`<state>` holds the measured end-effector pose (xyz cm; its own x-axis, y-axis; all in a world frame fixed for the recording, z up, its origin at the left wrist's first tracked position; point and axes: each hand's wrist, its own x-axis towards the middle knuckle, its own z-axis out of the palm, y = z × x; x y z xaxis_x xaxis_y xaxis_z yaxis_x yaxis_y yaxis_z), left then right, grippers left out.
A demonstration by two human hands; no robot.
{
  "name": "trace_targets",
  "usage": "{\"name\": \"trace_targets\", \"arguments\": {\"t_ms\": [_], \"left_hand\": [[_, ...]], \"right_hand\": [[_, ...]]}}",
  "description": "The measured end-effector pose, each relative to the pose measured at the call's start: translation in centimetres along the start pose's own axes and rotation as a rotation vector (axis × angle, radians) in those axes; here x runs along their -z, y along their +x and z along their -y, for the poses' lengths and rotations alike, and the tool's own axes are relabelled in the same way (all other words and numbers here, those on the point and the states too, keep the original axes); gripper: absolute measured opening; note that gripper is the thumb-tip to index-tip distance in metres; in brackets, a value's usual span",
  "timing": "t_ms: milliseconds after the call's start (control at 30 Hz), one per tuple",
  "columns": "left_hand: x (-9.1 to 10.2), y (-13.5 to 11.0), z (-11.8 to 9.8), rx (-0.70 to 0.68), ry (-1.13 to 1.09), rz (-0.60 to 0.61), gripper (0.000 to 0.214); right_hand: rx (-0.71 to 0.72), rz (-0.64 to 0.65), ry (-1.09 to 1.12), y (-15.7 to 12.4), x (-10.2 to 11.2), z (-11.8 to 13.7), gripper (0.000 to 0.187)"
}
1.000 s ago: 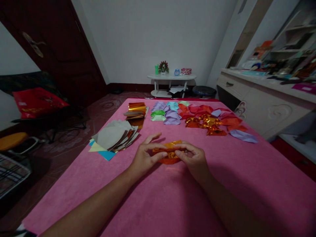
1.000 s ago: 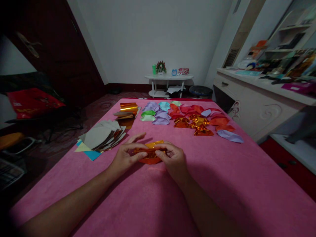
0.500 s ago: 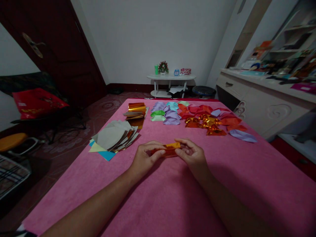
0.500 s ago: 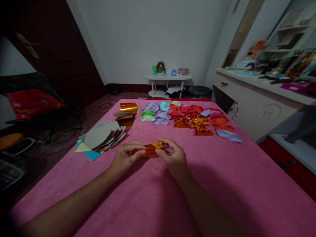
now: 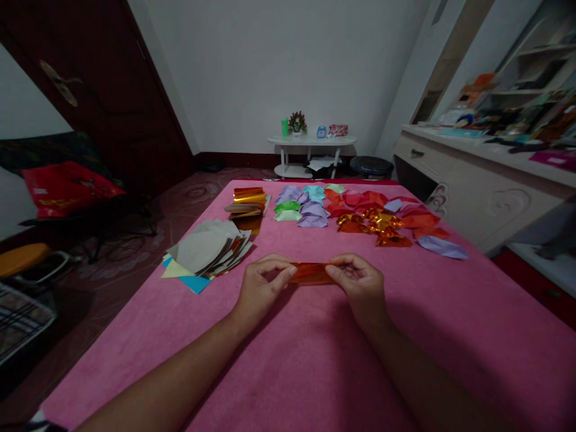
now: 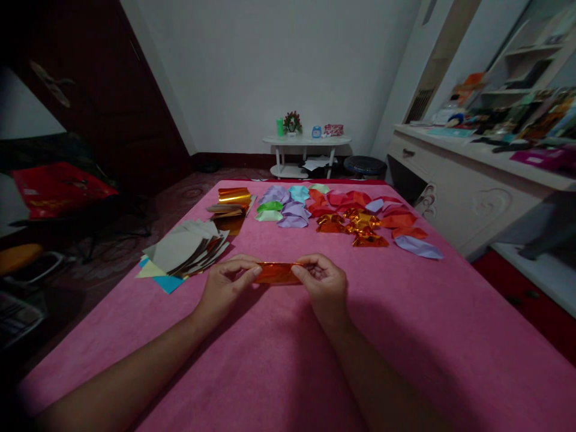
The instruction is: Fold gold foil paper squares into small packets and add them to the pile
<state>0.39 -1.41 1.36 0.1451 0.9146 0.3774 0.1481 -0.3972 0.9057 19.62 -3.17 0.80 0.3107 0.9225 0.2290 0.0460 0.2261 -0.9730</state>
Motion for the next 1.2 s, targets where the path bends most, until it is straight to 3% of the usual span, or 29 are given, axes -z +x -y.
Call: {"name": "trace_targets", "arguments": {"t_ms": [267,400,533,800,967,1100,1200], "left_hand": [[-0.2,-0.2,-0.2,0.113,-0.04,-0.093,0.011],[-0.2,-0.1,0.1,0.091,-0.044,-0.16,0.016],[-0.2,-0.1,-0.1,0.076,0.024,-0.036,0.01],[-0.7,-0.6,-1.2,-0.073,0.158,0.158,0.01],[-0.6,-0.5,-1.0,-0.045,0.172,0.284,0.008],[-0.1,-0.2,-0.8,-0.097,0.34,0.32,0.019],[0.4,-0.1,-0.6,-0.135,0.467,0.334,0.027]], "right_hand": [[0.032,0.006,-0.02,-0.1,0.0,0.0,0.023],[-0.014,0.005,0.018,-0.1,0.0,-0.2,0.021],[-0.047,0.039,0.031,-0.1,0.0,-0.3,0.021],[-0.057,0.333,-0.108,-1.0,-0.6,-0.2,0.015],[-0.011,0.364,-0.215,-1.3,-0.4,-0.2,0.016],[0.097,0.407,-0.295,-1.1,-0.3,-0.4,0.018],[0.08,0.357,-0.308,-0.8,-0.2,-0.5,0.016]]}}
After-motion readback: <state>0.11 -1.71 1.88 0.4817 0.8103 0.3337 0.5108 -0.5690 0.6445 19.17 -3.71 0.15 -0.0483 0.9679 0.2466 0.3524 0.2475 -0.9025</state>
